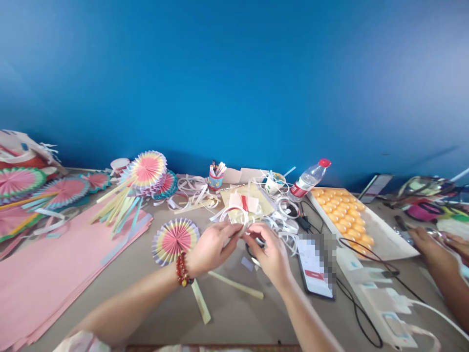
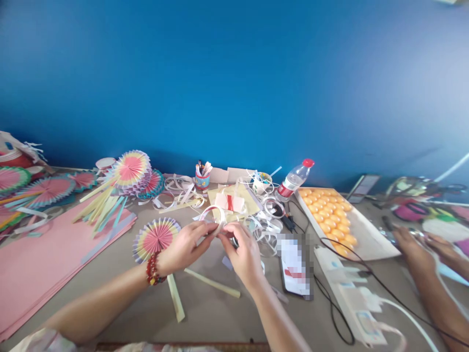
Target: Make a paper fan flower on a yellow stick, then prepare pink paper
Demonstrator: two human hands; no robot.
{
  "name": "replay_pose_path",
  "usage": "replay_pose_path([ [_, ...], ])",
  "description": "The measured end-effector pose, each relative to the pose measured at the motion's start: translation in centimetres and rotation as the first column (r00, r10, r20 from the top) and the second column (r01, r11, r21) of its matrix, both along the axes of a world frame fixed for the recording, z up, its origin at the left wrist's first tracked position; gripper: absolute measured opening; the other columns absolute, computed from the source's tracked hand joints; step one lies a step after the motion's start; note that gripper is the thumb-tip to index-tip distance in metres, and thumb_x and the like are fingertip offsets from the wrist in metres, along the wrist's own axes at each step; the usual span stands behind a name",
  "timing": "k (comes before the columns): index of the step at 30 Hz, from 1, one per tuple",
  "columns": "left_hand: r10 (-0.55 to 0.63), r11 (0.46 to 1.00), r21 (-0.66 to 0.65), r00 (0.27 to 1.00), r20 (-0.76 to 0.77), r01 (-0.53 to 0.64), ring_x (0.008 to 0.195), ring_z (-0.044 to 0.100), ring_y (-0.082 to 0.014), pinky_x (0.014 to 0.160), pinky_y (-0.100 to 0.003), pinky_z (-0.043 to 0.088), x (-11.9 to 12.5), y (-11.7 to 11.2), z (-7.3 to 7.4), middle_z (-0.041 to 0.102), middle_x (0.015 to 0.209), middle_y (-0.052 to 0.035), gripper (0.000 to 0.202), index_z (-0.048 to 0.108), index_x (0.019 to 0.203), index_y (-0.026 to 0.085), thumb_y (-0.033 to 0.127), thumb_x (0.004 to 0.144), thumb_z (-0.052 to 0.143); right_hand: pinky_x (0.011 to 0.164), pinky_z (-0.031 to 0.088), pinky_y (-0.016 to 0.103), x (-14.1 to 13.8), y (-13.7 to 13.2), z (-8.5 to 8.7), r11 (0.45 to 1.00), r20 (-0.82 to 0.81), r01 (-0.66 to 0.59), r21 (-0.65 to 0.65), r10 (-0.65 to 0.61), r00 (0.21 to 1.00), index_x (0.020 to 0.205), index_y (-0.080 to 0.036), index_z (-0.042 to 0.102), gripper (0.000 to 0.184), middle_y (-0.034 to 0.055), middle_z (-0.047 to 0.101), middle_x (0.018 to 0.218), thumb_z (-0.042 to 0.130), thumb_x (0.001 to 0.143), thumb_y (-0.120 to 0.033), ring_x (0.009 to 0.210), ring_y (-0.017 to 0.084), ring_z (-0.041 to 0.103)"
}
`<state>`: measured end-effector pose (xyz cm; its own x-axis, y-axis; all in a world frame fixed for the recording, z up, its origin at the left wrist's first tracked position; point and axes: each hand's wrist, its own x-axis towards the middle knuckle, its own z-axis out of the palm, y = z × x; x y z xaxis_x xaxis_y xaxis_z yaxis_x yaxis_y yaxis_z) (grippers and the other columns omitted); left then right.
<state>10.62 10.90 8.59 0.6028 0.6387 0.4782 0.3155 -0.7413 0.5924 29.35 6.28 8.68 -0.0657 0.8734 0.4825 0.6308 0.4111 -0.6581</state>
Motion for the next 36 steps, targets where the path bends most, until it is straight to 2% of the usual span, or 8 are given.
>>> replay_pose_path([
  [3,-0.025,0.999,0.027,0.998,-0.053,0.026,0.088,0.066,-0.0207,0.086,-0.036,0.047,-0.6,-0.1,0.4,0.071,0.094,-0.0070,0.024,0.053,0.119,0.018,0.019,0.098,0.041,0.082,0.053,0.032,-0.4,-0.2,0.1,0.999,0.013,0.013,0.032,-0.014,1.000,0.102,-0.024,0.061,0.010,0.0060,0.068,0.098,0.056,0.095,-0.027,0.086,0.019,0.065],
  [6,-0.044,0.998,0.051,0.995,-0.090,0.048,0.085,0.066,-0.0206,0.090,-0.039,0.046,-1.1,-0.1,0.5,0.071,0.092,-0.0067,0.025,0.052,0.120,0.017,0.017,0.098,0.041,0.082,0.053,0.032,-0.6,-0.1,0.0,1.000,-0.005,-0.004,0.010,0.004,1.000,0.096,-0.023,0.062,0.007,0.0057,0.069,0.095,0.058,0.094,-0.028,0.089,0.020,0.065],
  [14,-0.033,0.999,-0.045,0.992,-0.121,0.027,0.092,0.065,-0.0215,0.083,-0.033,0.049,-2.2,-0.7,0.5,0.069,0.101,-0.0105,0.027,0.054,0.122,0.017,0.022,0.098,0.043,0.081,0.050,0.031,-0.9,0.0,0.1,0.994,-0.044,-0.080,-0.069,0.077,0.996,0.086,-0.022,0.059,0.011,0.0044,0.066,0.091,0.056,0.094,-0.027,0.085,0.018,0.062],
  [17,-0.018,0.999,-0.051,0.996,-0.088,0.014,0.092,0.065,-0.0201,0.084,-0.032,0.048,-2.6,-0.7,0.4,0.070,0.101,-0.0079,0.020,0.057,0.114,0.019,0.022,0.098,0.045,0.083,0.047,0.031,-1.0,-0.4,0.3,0.995,-0.013,-0.086,-0.044,0.085,0.996,0.088,-0.022,0.057,0.008,0.0047,0.064,0.092,0.053,0.095,-0.024,0.088,0.018,0.061],
  [20,0.009,0.999,-0.030,0.996,-0.083,-0.011,0.084,0.065,-0.0189,0.086,-0.034,0.046,-2.9,-0.7,0.4,0.070,0.087,-0.0044,0.014,0.060,0.098,0.019,0.024,0.098,0.047,0.084,0.046,0.031,-1.0,-0.9,0.4,0.991,-0.027,-0.113,-0.070,0.112,0.993,0.089,-0.022,0.055,0.010,0.0052,0.062,0.094,0.049,0.097,-0.023,0.091,0.019,0.059],
  [23,0.016,0.997,-0.076,0.997,-0.069,-0.021,0.084,0.064,-0.0189,0.085,-0.033,0.045,-3.1,-0.7,0.7,0.070,0.085,-0.0044,0.017,0.061,0.096,0.019,0.029,0.098,0.049,0.082,0.047,0.030,-0.8,-1.3,0.2,0.977,-0.123,-0.149,-0.151,0.131,0.984,0.091,-0.022,0.055,0.010,0.0053,0.062,0.096,0.048,0.097,-0.026,0.090,0.018,0.059],
  [29,-0.074,0.934,-0.354,0.995,-0.065,0.046,0.075,0.061,-0.0150,0.072,-0.025,0.045,-3.6,-0.8,1.2,0.067,0.078,0.0000,0.019,0.062,0.107,0.020,0.025,0.098,0.045,0.068,0.048,0.023,-0.7,-1.4,-0.9,0.913,-0.434,-0.217,-0.346,0.050,0.900,0.091,-0.022,0.056,0.014,0.0016,0.062,0.088,0.059,0.092,-0.035,0.074,0.014,0.059],
  [36,-0.026,0.989,-0.148,0.993,-0.112,0.010,0.090,0.062,-0.0196,0.081,-0.030,0.045,-3.7,-0.8,0.6,0.069,0.095,-0.0055,0.011,0.059,0.099,0.019,0.022,0.094,0.050,0.072,0.049,0.025,-1.0,-0.8,-1.1,0.847,-0.580,-0.279,-0.452,-0.041,0.814,0.095,-0.021,0.056,0.030,0.0006,0.061,0.085,0.074,0.080,-0.040,0.080,0.015,0.059],
])
